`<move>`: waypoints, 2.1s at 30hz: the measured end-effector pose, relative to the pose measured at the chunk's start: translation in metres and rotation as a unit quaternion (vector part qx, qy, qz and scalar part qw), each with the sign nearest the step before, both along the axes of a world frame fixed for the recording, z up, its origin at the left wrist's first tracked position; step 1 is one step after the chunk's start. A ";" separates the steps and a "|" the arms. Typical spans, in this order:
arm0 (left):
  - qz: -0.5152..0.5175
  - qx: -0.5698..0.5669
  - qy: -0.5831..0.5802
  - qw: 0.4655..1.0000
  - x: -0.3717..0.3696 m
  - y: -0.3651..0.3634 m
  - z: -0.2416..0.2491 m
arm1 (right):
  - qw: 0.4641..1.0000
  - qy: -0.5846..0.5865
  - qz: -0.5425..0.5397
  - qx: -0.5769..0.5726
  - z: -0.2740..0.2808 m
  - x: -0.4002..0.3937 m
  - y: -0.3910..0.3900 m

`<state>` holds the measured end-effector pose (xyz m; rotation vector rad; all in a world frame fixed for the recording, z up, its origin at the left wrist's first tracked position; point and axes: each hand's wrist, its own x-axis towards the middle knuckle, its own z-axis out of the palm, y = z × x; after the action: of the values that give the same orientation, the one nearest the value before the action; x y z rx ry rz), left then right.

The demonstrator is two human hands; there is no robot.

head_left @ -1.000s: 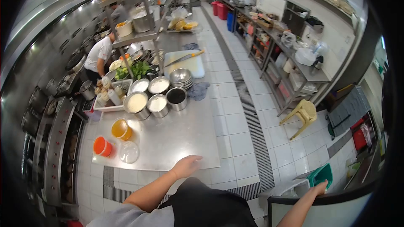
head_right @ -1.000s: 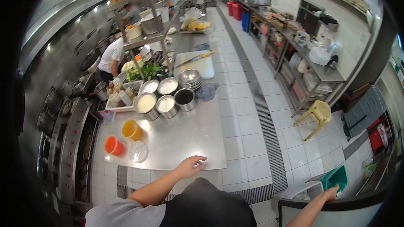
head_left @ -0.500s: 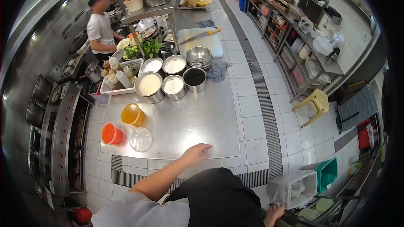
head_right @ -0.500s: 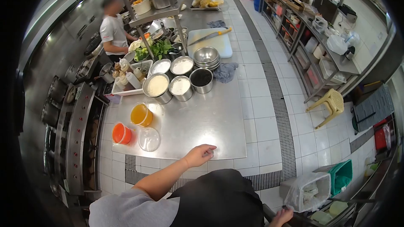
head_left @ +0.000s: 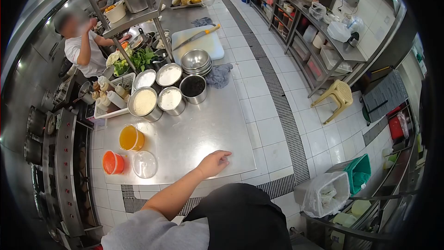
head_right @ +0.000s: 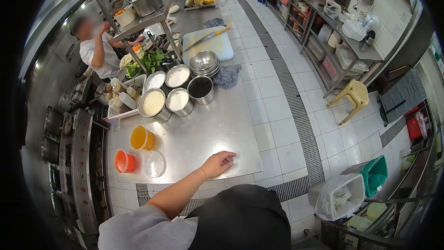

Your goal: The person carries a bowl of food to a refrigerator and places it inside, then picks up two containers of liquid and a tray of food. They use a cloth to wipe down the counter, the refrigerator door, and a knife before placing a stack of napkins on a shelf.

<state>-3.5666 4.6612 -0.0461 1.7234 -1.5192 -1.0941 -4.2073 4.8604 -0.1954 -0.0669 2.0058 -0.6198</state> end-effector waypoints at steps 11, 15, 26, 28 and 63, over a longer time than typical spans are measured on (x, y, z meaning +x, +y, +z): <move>0.031 0.019 -0.047 0.998 -0.016 -0.016 -0.005 | 0.998 -0.032 0.044 -0.014 -0.010 -0.033 -0.059; 0.074 0.027 -0.044 0.996 -0.041 -0.032 -0.017 | 0.997 -0.045 0.059 -0.003 -0.021 -0.062 -0.084; 0.155 -0.006 -0.053 0.987 -0.114 -0.061 0.018 | 0.974 -0.060 0.217 0.007 -0.042 -0.189 -0.259; 0.222 -0.008 -0.060 0.973 -0.104 -0.036 0.017 | 0.945 -0.061 0.303 -0.110 -0.042 -0.195 -0.318; 0.635 0.093 -0.100 0.761 0.119 0.156 -0.049 | 0.465 -0.071 0.833 -0.292 0.056 0.675 -0.272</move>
<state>-3.4480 4.8173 -0.0948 2.3711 -0.0368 -0.2941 -3.5320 4.5884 -0.1398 -2.0101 0.6110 0.1240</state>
